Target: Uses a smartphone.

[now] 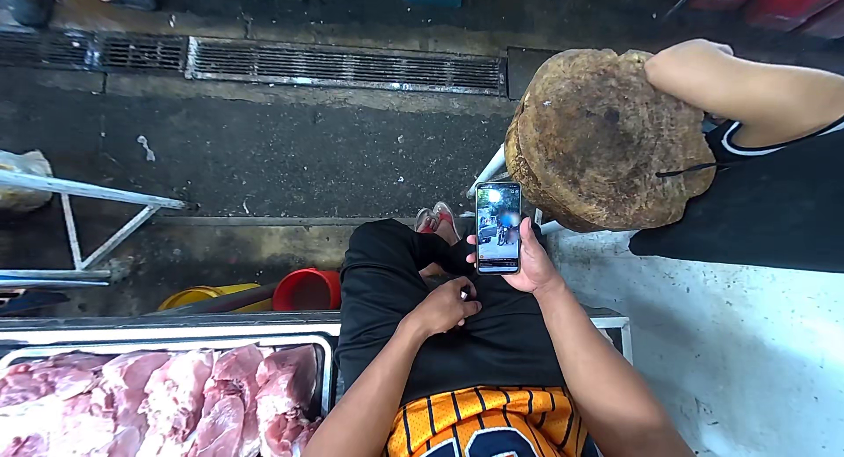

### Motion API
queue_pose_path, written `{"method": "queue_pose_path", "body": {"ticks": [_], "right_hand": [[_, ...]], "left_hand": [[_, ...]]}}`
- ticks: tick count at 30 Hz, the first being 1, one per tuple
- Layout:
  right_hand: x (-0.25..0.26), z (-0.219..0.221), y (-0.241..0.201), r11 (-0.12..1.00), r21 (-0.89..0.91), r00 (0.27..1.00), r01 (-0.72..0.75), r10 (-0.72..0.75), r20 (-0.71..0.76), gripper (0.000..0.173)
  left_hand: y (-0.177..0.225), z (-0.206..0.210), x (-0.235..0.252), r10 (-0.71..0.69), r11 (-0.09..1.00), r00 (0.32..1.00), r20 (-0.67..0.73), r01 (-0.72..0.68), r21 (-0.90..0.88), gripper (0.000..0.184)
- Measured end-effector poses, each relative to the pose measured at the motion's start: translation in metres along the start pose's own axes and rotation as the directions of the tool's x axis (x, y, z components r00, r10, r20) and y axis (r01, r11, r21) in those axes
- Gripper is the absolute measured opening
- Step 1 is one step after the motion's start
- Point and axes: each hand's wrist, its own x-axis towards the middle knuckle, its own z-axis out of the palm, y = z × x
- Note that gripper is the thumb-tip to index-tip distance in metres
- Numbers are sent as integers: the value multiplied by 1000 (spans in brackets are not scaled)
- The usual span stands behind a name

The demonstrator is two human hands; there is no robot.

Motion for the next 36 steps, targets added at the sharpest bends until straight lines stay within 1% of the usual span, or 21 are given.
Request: {"method": "queue_pose_path", "body": {"ticks": [36], "right_hand": [[0, 0, 0, 1000, 5, 1000, -8, 8, -22, 83]], "left_hand": [[0, 0, 0, -10, 1000, 1000, -2, 10, 3, 34]]}}
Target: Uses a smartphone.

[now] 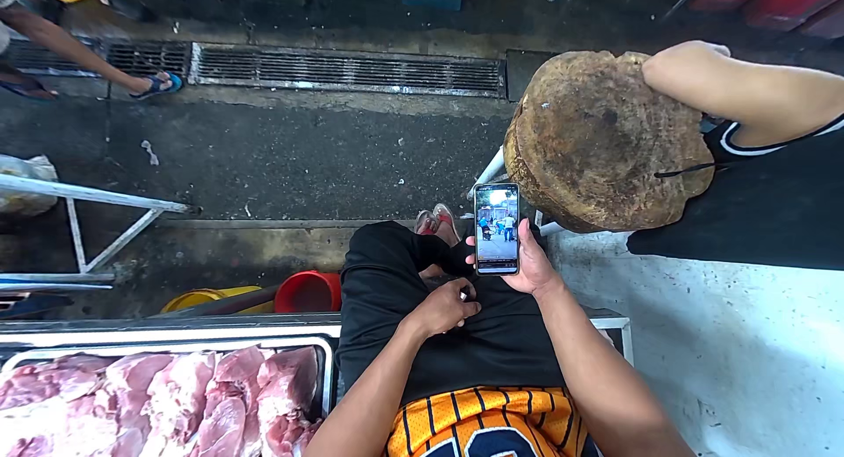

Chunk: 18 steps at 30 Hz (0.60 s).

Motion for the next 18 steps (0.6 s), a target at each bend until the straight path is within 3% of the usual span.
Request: {"method": "queue_pose_path", "body": {"ticks": [18], "right_hand": [[-1, -1, 0, 1000, -8, 1000, -3, 3, 12, 84]], "left_hand": [[-1, 1, 0, 3, 1000, 1000, -6, -3, -15, 34]]}}
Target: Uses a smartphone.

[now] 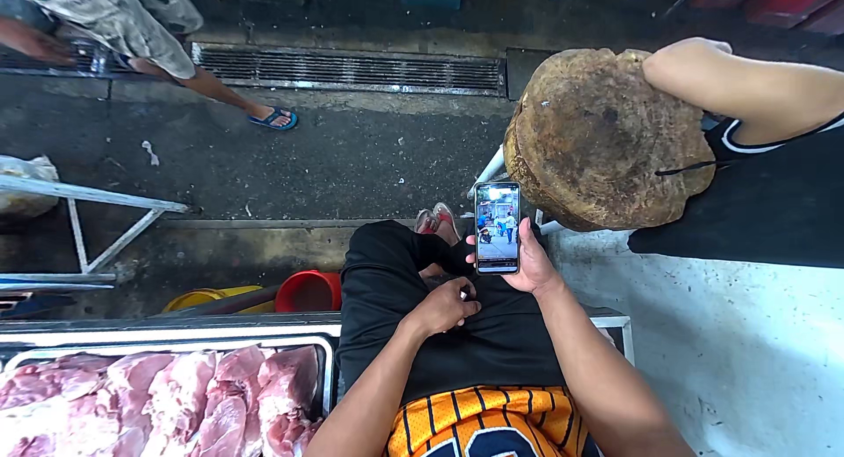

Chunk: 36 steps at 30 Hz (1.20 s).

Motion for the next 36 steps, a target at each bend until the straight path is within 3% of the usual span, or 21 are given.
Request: {"method": "queue_pose_path", "body": {"ticks": [36], "right_hand": [[-1, 0, 0, 1000, 19, 1000, 5, -5, 8, 84]], "left_hand": [[2, 0, -1, -4, 1000, 1000, 2, 4, 14, 34]]}}
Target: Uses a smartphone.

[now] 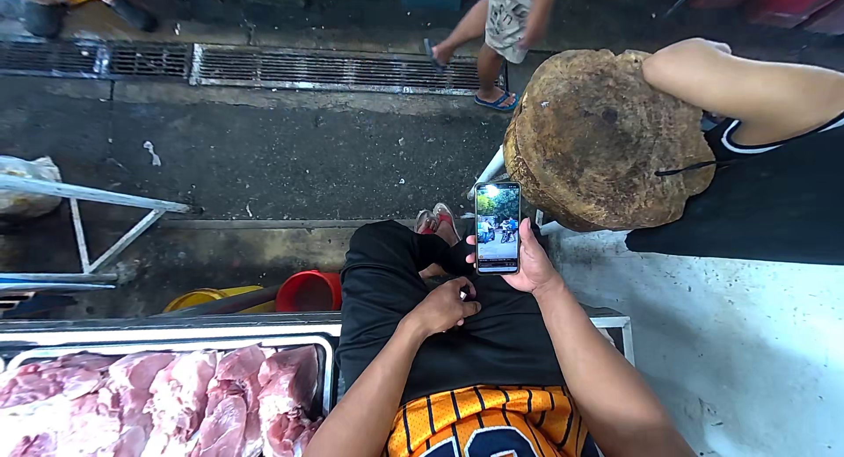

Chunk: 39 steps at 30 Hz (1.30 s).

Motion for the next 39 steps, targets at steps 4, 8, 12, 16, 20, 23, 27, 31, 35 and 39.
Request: {"method": "queue_pose_path", "body": {"ticks": [4, 8, 12, 16, 20, 23, 27, 31, 35, 39], "right_hand": [[0, 0, 0, 1000, 11, 1000, 5, -5, 0, 83], [0, -1, 0, 1000, 10, 1000, 3, -3, 9, 83], [0, -1, 0, 1000, 14, 1000, 8, -9, 13, 84], [0, 0, 0, 1000, 0, 1000, 16, -16, 11, 83], [-1, 0, 0, 1000, 4, 1000, 19, -19, 6, 83], [0, -1, 0, 1000, 6, 1000, 23, -23, 14, 83], [0, -1, 0, 1000, 5, 1000, 23, -23, 14, 83], [0, 0, 0, 1000, 7, 1000, 23, -23, 15, 82], [0, 0, 0, 1000, 4, 999, 27, -27, 22, 81], [0, 0, -1, 1000, 5, 1000, 13, -13, 20, 82]], "left_hand": [[0, 0, 1, -2, 1000, 1000, 2, 2, 4, 34], [0, 0, 0, -1, 1000, 1000, 0, 1, 0, 34], [0, 0, 1, 1, 1000, 1000, 4, -1, 0, 34], [-2, 0, 1, 7, 1000, 1000, 0, -7, -4, 34], [-2, 0, 2, 6, 1000, 1000, 2, -6, -4, 34], [-2, 0, 2, 6, 1000, 1000, 4, -6, -10, 34], [-2, 0, 2, 2, 1000, 1000, 5, -2, -12, 34], [-1, 0, 1, -3, 1000, 1000, 5, 3, -13, 33], [-1, 0, 1, -3, 1000, 1000, 6, 3, -6, 34], [-2, 0, 1, 0, 1000, 1000, 7, 0, -17, 34]]}}
